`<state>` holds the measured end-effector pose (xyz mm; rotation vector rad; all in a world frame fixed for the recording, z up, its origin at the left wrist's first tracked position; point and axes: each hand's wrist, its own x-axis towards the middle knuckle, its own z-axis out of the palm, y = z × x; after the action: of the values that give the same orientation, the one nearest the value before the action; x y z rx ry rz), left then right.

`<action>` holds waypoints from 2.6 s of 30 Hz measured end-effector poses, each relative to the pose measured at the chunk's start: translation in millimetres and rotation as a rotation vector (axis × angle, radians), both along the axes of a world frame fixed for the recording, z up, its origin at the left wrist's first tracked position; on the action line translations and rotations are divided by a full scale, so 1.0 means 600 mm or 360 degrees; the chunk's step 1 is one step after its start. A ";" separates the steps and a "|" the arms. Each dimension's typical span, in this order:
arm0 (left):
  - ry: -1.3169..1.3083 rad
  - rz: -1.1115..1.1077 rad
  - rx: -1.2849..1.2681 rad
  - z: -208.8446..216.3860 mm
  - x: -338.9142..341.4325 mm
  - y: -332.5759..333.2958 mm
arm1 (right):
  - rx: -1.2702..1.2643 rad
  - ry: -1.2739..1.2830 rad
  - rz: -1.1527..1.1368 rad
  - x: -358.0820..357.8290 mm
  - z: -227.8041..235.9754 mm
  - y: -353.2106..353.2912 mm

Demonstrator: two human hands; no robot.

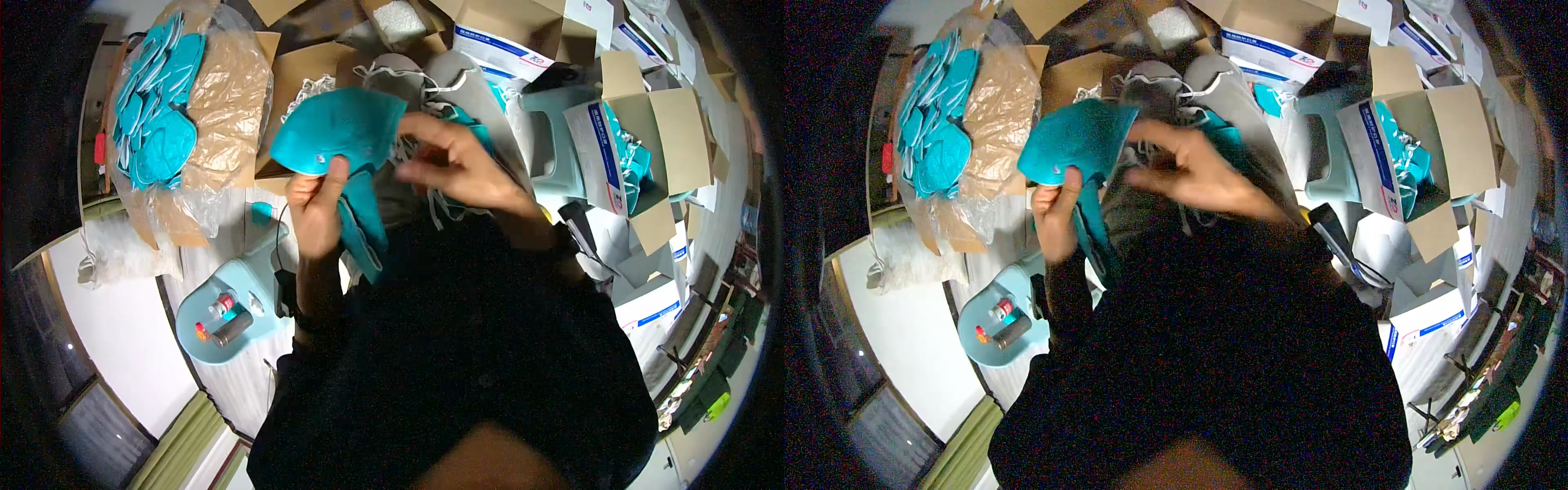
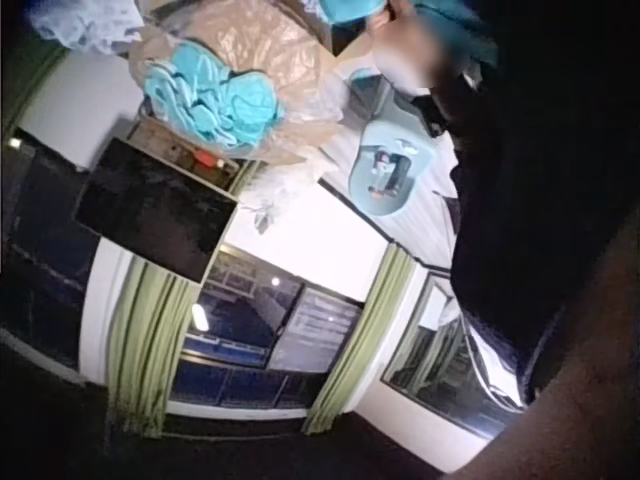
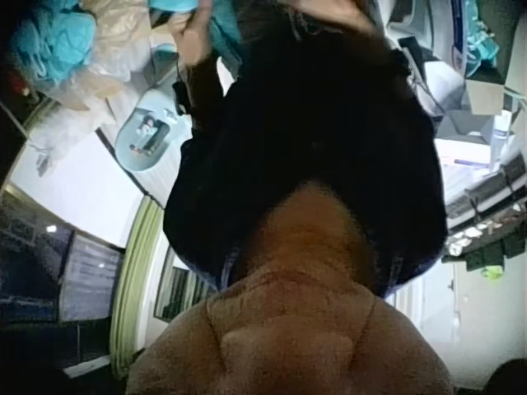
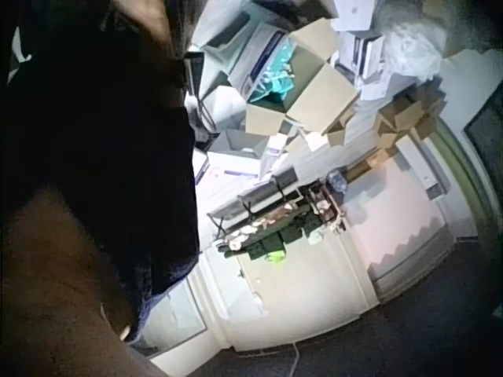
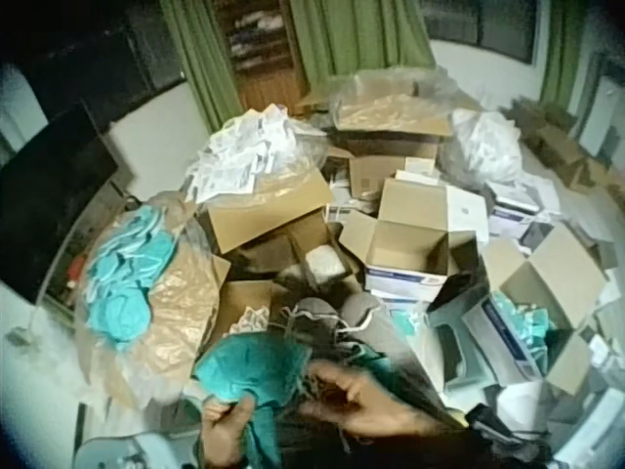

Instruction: The recorder is seen inspecting and handling face masks, likely checking for quality or preparing them for packaging.

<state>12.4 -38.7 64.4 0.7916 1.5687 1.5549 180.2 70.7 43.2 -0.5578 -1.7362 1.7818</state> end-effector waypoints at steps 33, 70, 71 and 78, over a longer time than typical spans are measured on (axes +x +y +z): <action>-0.0158 0.0545 0.0048 -0.067 -0.151 -0.010 | 0.0764 -0.0589 0.0026 0.077 0.012 -0.073; 0.0086 -0.0301 -0.0018 -0.016 0.040 0.068 | 0.0905 -0.0378 -0.0622 0.028 0.016 0.007; 0.0198 -0.0355 -0.0050 -0.026 0.036 0.065 | 0.0772 -0.0355 -0.0585 0.025 0.008 0.004; 0.0311 -0.0523 0.0027 -0.042 0.042 0.060 | 0.0739 -0.0140 -0.0357 0.038 -0.009 0.009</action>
<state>37.4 -2.4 39.4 1.1759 1.4725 1.2834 202.9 75.9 38.0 -0.6051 -1.9756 1.1637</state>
